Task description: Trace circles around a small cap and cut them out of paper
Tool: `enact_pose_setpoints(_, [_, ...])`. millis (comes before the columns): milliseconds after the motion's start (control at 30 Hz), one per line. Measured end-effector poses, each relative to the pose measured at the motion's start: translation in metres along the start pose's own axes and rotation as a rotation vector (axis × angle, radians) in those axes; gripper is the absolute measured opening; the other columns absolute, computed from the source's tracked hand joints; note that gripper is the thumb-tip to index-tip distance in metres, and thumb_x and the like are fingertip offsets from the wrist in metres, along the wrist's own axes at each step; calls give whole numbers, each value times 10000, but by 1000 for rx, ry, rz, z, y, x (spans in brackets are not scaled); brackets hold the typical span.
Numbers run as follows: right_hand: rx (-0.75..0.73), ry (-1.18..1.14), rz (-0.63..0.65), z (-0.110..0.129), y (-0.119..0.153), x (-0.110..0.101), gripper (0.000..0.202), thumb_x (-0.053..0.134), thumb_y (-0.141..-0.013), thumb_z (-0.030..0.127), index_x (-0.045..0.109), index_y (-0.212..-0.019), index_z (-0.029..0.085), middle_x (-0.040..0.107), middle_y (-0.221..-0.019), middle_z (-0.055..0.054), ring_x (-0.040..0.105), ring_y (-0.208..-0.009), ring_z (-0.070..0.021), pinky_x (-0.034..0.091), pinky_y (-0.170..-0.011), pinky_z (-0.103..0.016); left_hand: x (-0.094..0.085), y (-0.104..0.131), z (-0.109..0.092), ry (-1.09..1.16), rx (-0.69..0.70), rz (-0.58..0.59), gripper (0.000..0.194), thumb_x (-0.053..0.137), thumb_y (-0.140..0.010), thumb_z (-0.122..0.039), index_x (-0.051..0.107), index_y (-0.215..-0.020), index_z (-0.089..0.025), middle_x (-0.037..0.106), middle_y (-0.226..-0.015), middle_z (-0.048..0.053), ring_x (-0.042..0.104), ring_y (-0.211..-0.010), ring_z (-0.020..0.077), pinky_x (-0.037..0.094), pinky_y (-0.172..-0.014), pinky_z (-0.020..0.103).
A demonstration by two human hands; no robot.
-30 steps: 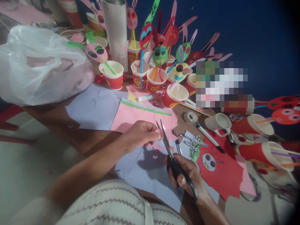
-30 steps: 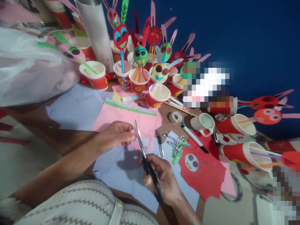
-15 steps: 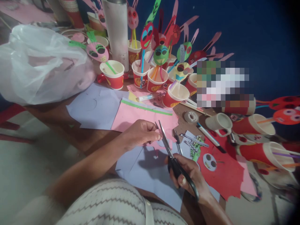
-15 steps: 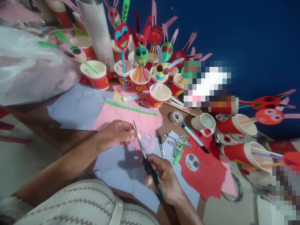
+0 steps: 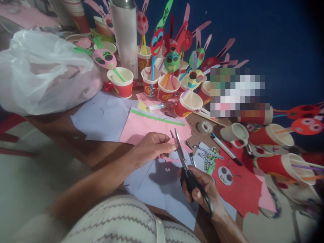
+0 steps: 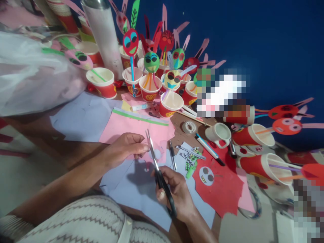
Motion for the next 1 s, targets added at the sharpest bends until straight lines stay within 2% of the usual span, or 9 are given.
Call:
enact_pose_setpoints(167, [8,8,-5,-2,0,0,559,632,-642,673,573,-874,168,493,-503,35,331,-430,-85,280,-414,-207,-1,0,0,3,0,-24,222,590,-717,-257,487,-555,-145,443,-497,-55,426,-488,65,313,-484,205])
enact_pose_setpoints(433, [12,35,66,1,0,2,551,595,-682,670,558,-900,165,499,-533,28,355,-441,-91,287,-429,-218,-6,2,-1,-48,-117,-78,209,623,-629,-283,486,-545,-149,455,-467,-58,445,-452,66,304,-452,192])
enact_pose_setpoints(600, [24,52,88,2,1,4,579,589,-670,689,562,-908,162,500,-541,26,363,-441,-92,295,-433,-223,-8,1,-2,-57,-123,-84,197,625,-591,-283,491,-538,-148,442,-450,-62,430,-425,64,280,-426,189])
enact_pose_setpoints(800, [-9,48,73,4,2,4,528,603,-688,655,566,-887,168,497,-502,35,344,-427,-86,290,-422,-213,-7,1,0,-25,-146,-70,202,638,-574,-292,500,-543,-147,462,-467,-54,444,-442,69,304,-429,189])
enact_pose_setpoints(1000, [19,44,61,1,1,3,561,602,-667,679,570,-878,160,487,-496,36,333,-421,-86,286,-416,-216,-7,1,1,5,-154,-62,205,643,-561,-279,491,-531,-146,476,-480,-50,435,-453,65,322,-437,192])
Point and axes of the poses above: each hand's wrist, its own y-axis away from the middle knuckle, its own x-axis out of the palm, z = x × y, the point moved 7 cm from there along -y, towards the middle knuckle
